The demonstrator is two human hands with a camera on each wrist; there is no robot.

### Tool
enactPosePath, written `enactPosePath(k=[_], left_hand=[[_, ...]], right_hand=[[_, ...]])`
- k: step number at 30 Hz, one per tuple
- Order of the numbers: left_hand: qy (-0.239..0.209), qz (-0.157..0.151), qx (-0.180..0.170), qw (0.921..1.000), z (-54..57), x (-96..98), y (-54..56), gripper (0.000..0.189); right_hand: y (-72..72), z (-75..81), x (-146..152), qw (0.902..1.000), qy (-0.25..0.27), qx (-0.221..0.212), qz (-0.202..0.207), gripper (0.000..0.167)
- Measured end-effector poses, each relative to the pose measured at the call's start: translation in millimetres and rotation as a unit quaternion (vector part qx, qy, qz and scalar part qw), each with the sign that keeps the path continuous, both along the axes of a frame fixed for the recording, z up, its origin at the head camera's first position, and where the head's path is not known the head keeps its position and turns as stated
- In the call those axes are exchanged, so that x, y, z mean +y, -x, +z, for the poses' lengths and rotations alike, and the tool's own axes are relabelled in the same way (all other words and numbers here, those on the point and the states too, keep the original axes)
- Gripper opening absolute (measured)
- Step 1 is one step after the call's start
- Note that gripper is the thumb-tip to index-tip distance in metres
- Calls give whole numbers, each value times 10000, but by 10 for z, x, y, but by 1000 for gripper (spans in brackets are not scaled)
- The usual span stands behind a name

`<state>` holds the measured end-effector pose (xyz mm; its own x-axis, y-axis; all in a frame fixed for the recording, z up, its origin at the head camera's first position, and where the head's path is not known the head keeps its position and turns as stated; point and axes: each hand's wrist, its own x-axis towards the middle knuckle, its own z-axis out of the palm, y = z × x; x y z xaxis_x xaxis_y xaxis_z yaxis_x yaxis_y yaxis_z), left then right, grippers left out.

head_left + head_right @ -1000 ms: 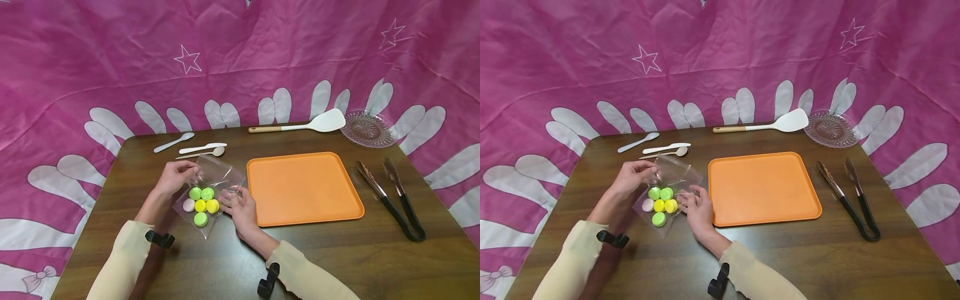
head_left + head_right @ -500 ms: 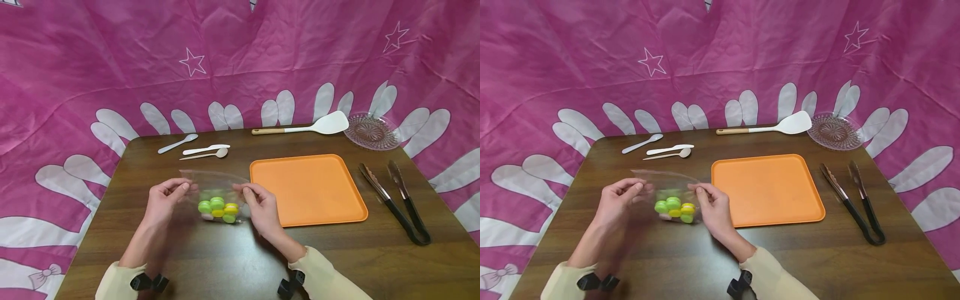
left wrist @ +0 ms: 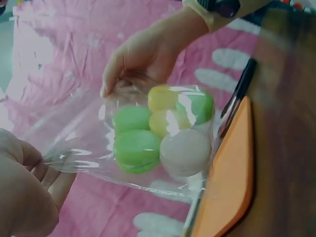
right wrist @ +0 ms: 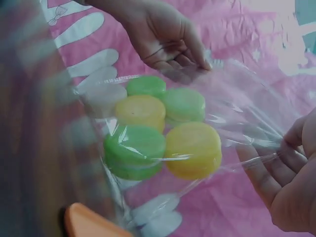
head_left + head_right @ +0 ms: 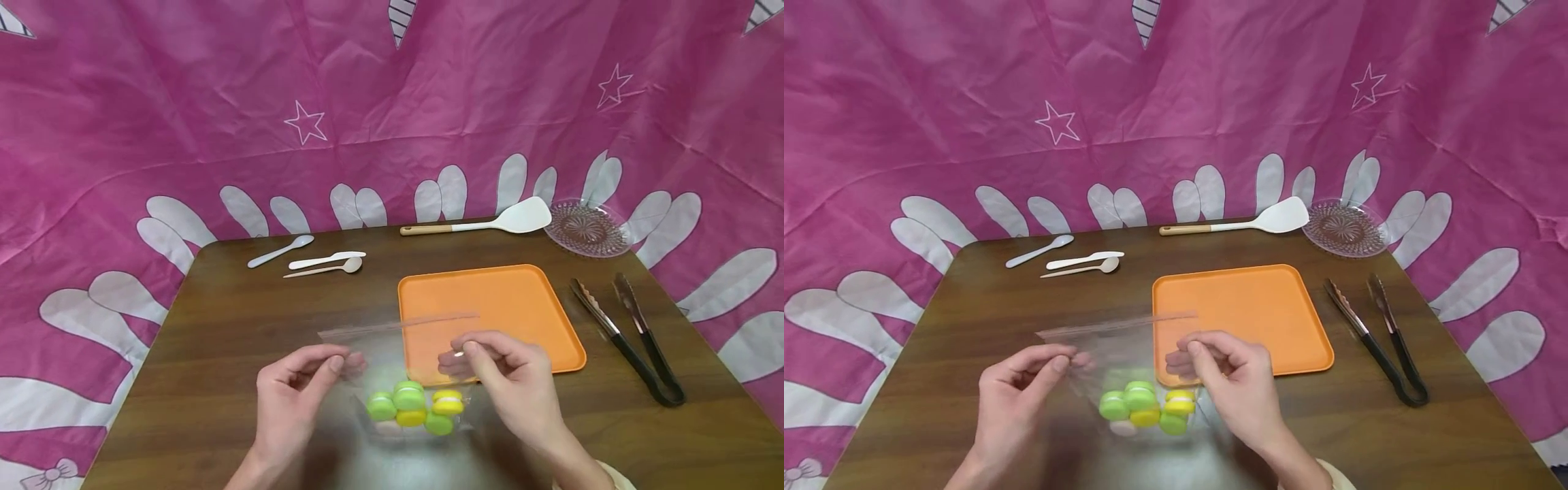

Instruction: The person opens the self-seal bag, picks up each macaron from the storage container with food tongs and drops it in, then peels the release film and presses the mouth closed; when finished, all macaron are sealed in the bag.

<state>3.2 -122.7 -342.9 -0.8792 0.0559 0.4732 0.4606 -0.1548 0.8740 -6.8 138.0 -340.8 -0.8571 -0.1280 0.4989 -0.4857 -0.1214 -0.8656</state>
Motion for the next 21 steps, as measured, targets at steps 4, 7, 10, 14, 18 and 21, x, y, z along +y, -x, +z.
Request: enactPosePath(k=[4,7,10,14,18,21], left_hand=[[-228,-181,-522,9982,-98,131,-38,8],[-396,-27,-699,9968,-192,240,-78,7],[-514,207,-748,9957,-269,341,-113,5],[-493,445,-1002,9928,-320,429,-123,6],[-439,441,-1337,9891,-357,461,-126,10],[-537,372,-1471,9870,-387,478,-128,11]], right_hand=[[-74,-105,99,9987,-68,-444,-253,17],[-119,-199,146,9973,-144,-563,-445,18],[-150,-282,178,9966,-88,-570,-588,17],[-173,-352,209,9948,-29,-646,-786,17],[-167,-405,246,9944,93,-735,-753,19],[-156,-445,262,9941,381,-799,-631,20]])
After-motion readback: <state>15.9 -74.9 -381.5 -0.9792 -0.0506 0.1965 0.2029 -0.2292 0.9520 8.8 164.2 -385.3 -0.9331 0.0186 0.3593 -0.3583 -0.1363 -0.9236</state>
